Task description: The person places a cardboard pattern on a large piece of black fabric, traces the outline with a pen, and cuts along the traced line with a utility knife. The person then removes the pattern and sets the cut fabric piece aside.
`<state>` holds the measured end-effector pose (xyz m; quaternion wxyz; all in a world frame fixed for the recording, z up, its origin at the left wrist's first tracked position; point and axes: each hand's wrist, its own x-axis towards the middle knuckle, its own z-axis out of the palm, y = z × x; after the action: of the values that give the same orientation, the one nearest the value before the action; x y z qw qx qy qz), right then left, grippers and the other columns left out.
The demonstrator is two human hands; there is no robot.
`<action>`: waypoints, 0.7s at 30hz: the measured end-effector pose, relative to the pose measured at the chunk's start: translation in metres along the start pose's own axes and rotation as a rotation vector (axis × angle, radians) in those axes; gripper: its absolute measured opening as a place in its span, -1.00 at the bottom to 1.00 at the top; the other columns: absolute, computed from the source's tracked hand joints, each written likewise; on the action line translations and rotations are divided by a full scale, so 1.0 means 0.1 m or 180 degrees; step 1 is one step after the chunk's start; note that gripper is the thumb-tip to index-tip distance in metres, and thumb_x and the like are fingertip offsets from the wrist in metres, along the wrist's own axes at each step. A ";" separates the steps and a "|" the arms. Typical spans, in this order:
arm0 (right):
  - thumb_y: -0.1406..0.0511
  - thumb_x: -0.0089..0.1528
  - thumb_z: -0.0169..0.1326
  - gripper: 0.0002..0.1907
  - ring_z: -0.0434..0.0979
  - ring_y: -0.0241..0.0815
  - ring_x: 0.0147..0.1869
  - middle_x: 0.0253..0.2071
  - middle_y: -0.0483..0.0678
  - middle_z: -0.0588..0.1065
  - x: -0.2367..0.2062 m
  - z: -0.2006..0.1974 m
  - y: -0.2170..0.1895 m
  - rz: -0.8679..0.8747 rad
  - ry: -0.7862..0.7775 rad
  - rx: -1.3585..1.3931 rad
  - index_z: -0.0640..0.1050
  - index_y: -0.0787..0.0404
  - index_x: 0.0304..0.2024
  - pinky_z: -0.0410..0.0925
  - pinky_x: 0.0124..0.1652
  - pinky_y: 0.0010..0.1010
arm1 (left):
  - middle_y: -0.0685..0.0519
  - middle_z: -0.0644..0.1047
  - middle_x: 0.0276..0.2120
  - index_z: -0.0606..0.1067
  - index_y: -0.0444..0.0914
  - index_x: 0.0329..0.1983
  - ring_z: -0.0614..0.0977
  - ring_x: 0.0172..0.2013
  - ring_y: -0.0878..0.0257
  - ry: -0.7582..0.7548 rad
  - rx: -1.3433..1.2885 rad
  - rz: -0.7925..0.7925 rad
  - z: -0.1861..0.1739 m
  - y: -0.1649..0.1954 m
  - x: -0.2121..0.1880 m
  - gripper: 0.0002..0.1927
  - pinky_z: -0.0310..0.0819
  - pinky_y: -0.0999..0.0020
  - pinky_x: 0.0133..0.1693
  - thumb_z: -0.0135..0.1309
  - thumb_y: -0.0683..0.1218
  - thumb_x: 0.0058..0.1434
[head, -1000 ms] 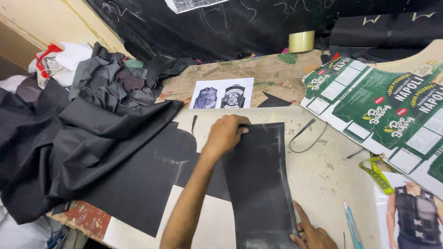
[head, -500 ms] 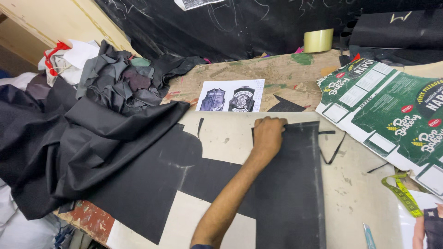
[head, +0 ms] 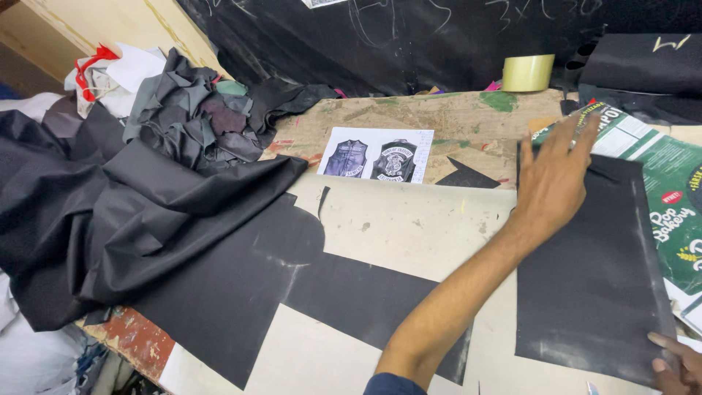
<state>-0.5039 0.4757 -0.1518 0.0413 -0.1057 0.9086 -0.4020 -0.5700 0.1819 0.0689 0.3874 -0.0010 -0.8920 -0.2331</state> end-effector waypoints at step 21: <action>0.20 0.34 0.07 -0.68 0.63 -0.10 -0.01 -0.09 0.06 0.62 -0.37 0.16 0.10 0.0109 0.0042 -0.0378 0.50 0.17 0.09 0.41 0.12 -0.26 | 0.02 0.64 -0.03 0.66 -0.23 -0.09 0.55 0.18 0.02 -0.0210 0.0425 -0.1865 -2.19 -0.47 -3.46 -0.77 0.32 0.03 0.21 0.08 -0.27 0.25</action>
<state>-0.4667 0.4791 -0.1698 0.0359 -0.0897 0.9328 -0.3472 -0.1853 0.1103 -0.0599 0.2737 0.2743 -0.8797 -0.2756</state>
